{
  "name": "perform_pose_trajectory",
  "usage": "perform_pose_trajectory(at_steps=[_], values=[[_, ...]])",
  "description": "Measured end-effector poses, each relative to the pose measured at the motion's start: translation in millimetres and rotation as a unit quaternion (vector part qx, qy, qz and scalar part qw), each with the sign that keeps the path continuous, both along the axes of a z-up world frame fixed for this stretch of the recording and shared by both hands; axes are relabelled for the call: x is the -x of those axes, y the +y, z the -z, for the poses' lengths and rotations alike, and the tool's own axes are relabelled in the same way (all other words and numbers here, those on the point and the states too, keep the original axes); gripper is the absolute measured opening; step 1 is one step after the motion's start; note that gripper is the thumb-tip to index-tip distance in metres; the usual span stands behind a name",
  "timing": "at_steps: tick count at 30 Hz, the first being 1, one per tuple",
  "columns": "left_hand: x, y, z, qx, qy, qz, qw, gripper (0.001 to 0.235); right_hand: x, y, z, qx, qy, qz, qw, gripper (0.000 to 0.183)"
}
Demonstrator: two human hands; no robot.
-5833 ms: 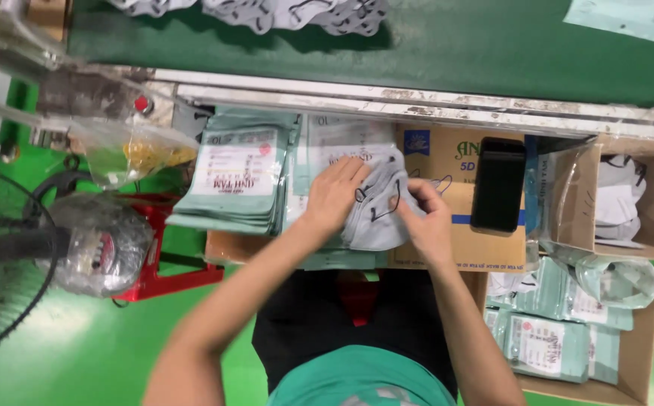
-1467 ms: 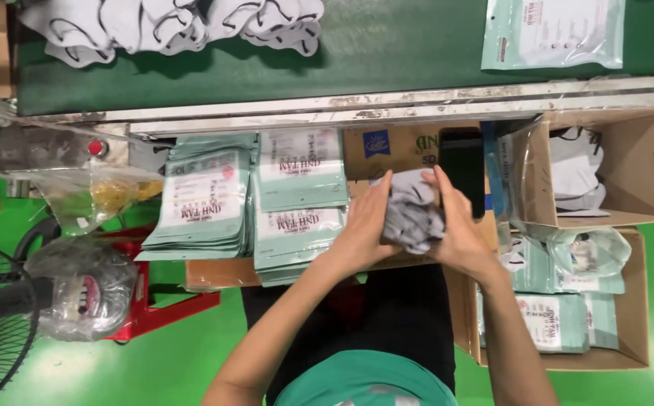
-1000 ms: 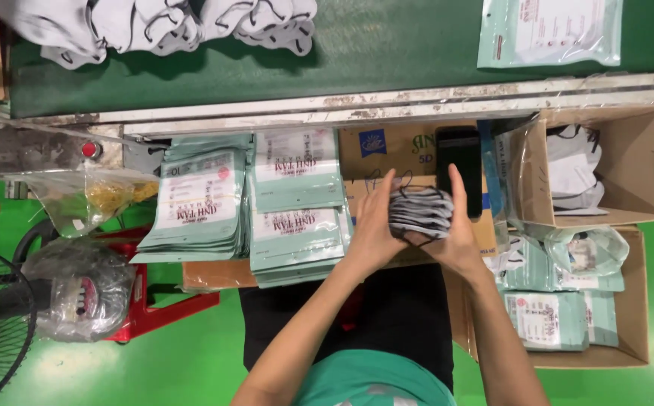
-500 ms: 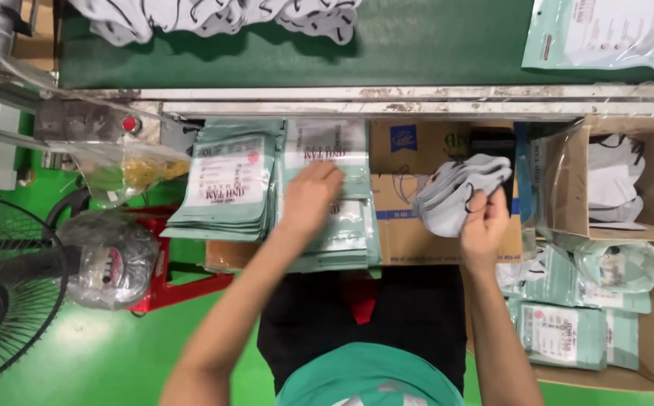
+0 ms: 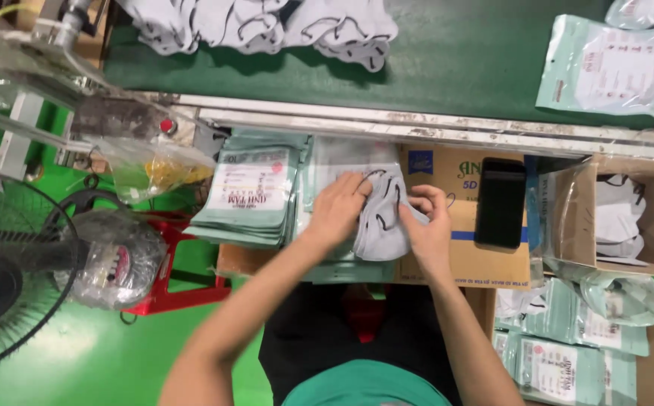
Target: The recorder is packaging individual white face masks into small plastic pouches from a stack in a production facility.
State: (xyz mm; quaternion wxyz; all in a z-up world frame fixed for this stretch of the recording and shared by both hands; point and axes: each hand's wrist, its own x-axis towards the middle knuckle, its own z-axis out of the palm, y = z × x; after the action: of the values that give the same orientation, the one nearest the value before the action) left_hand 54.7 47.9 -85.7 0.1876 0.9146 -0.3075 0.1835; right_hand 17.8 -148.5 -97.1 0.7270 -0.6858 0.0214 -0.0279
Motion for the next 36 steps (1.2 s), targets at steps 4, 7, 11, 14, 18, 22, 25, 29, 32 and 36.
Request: perform_pose_trajectory(at_steps=[4, 7, 11, 14, 18, 22, 25, 29, 32, 36], values=[[26.0, -16.6, -22.5, 0.161, 0.008, -0.026, 0.987, 0.022, 5.4, -22.5, 14.8, -0.112, 0.101, -0.01, 0.989, 0.026], [29.6, -18.2, -46.8, 0.162, 0.022, -0.018, 0.986, 0.016, 15.8, -30.4, 9.4, 0.086, 0.027, -0.013, 0.996, 0.02], [48.8, -33.2, -80.9, 0.223, -0.04, -0.022, 0.974, 0.018, 24.5, -13.0, -35.1, 0.332, -0.096, 0.074, 0.936, 0.023], [63.1, -43.8, -80.1, 0.207, -0.017, 0.049, 0.977, 0.014, 24.3, -19.8, -34.9, 0.264, -0.114, 0.135, 0.948, 0.023], [68.4, -46.4, -86.2, 0.383, -0.013, -0.045, 0.922, 0.041, 24.7, -28.2, -27.2, 0.095, -0.115, 0.135, 0.979, 0.012], [70.6, -63.7, -13.8, 0.641, 0.421, -0.118, 0.631, 0.05, 25.3, -13.1, -25.7, 0.094, -0.061, 0.135, 0.984, 0.022], [72.3, -80.6, -19.1, 0.645, 0.335, -0.129, 0.675, 0.049, 26.1, -4.5, -23.1, -0.161, 0.057, 0.135, 0.976, 0.035], [66.6, -64.6, -11.6, 0.648, 0.345, -0.217, 0.643, 0.04, 40.8, -14.4, -20.8, -0.334, 0.158, 0.025, 0.929, 0.034], [77.7, -68.3, 13.6, 0.717, 0.351, -0.156, 0.582, 0.04, 41.6, -20.9, -5.9, -0.293, 0.172, -0.022, 0.94, 0.026], [114.5, -88.7, 55.2, 0.542, 0.468, -0.014, 0.698, 0.03, 44.9, -24.1, 33.3, -0.352, 0.114, 0.083, 0.925, 0.016]])
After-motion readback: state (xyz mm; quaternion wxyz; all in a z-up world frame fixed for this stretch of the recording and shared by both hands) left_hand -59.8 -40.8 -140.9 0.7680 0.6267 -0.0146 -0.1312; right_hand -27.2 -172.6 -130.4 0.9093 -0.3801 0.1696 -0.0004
